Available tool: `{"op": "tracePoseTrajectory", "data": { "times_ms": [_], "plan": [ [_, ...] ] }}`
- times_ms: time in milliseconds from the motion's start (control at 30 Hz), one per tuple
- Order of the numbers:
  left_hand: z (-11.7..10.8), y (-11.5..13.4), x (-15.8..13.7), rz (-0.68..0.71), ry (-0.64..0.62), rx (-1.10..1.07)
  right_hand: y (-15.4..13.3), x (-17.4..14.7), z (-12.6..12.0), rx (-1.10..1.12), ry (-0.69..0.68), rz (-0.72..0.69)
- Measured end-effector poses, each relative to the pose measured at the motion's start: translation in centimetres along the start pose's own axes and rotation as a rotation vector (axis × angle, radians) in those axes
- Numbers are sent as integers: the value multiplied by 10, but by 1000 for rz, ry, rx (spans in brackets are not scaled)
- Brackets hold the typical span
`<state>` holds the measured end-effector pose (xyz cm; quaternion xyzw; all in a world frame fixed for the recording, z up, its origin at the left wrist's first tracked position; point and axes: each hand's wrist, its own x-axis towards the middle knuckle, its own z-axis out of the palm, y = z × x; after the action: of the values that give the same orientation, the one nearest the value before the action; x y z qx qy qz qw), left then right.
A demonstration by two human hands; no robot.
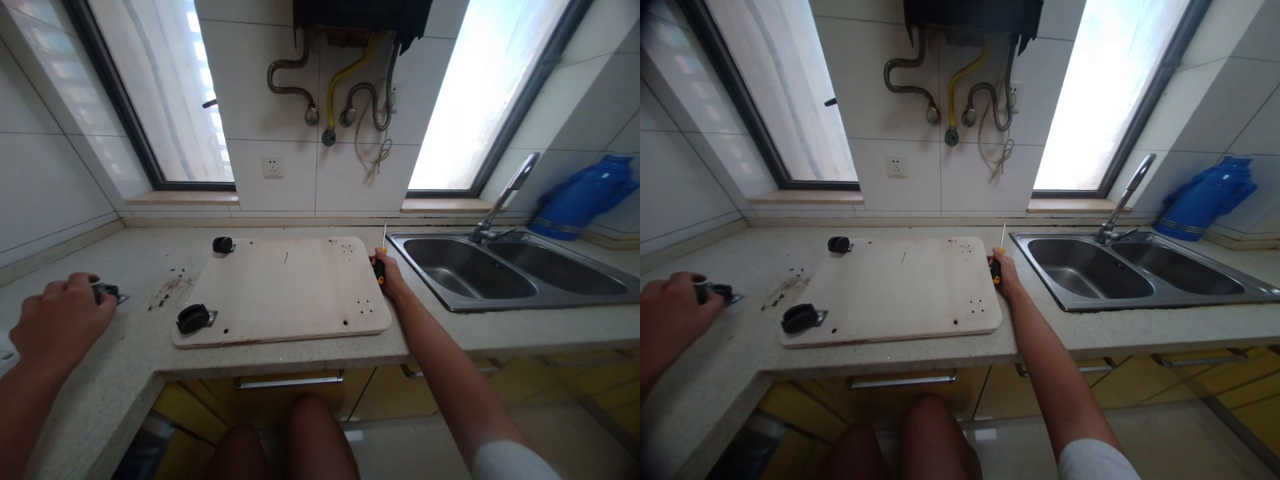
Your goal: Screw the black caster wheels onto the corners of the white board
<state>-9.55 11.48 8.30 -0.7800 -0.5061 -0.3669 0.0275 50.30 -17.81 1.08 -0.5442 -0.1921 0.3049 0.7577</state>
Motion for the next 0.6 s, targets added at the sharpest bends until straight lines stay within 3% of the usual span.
{"op": "tracePoseTrajectory", "data": {
  "times_ms": [67, 133, 167, 267, 433, 600],
  "plan": [
    [-6, 44, -1, 41, 16, -22, 2, 1, 0, -3, 7, -12],
    [-6, 96, -7, 87, 58, -176, 3, 2, 1, -12, 14, -22],
    [-4, 123, -11, 121, 4, -252, 4, 3, 2, -19, 18, -26],
    [16, 203, -26, 230, -2, -461, 7, 4, 5, -51, 34, -39],
    [86, 317, -33, 504, -109, -822, 13, 4, 6, -130, 62, -56],
    [164, 385, -18, 553, -313, -968, 17, 6, 7, -220, 75, -53]
  ]
}}
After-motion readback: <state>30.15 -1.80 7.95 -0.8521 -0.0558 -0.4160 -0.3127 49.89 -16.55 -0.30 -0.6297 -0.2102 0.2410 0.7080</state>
